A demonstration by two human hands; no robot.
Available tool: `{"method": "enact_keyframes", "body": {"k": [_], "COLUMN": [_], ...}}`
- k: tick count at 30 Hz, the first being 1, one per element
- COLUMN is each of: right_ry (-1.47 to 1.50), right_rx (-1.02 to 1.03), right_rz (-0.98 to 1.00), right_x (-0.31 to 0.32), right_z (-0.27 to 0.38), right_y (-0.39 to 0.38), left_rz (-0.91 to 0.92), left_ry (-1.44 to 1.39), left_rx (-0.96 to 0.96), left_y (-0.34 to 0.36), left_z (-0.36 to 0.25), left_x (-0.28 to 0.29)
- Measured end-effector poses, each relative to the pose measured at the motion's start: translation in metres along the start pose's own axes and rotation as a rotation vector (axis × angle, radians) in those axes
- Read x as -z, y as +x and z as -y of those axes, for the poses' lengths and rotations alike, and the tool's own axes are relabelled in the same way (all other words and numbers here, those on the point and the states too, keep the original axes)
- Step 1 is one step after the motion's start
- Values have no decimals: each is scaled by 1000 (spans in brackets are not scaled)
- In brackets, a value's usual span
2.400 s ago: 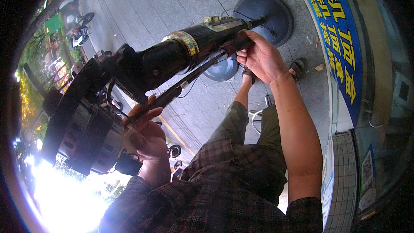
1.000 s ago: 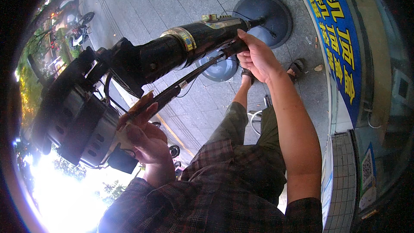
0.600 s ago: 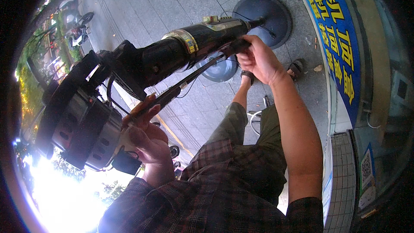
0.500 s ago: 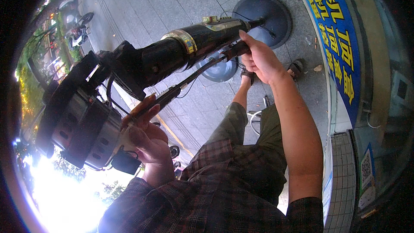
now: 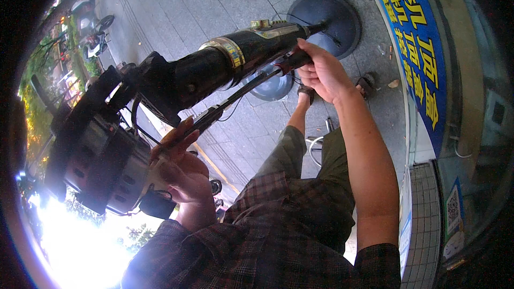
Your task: The person disassembles a standing fan motor, removes the housing, and uses a screwdriver to adjust internal components. They then move to a workbench to retrieve pliers and continue working on the motor assembly.
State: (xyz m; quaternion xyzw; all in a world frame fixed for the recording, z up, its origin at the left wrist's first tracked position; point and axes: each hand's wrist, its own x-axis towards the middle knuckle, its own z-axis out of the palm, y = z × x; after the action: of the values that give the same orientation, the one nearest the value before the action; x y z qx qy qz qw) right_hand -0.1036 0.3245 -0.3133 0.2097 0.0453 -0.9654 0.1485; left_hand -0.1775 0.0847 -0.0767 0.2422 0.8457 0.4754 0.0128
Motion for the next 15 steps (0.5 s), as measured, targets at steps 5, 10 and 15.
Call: {"method": "enact_keyframes", "body": {"k": [5, 10, 15], "right_ry": [95, -65, 111], "right_rx": [103, -139, 120], "right_rz": [-405, -73, -373], "right_x": [-73, -1, -45], "right_z": [-2, -8, -18], "right_y": [-4, -1, 4], "left_rz": [-14, -17, -86], "left_ry": [-4, -24, -54], "left_rx": [16, 7, 28], "left_y": [-3, 0, -8], "left_z": [0, 4, -4], "left_x": [2, -2, 2]}}
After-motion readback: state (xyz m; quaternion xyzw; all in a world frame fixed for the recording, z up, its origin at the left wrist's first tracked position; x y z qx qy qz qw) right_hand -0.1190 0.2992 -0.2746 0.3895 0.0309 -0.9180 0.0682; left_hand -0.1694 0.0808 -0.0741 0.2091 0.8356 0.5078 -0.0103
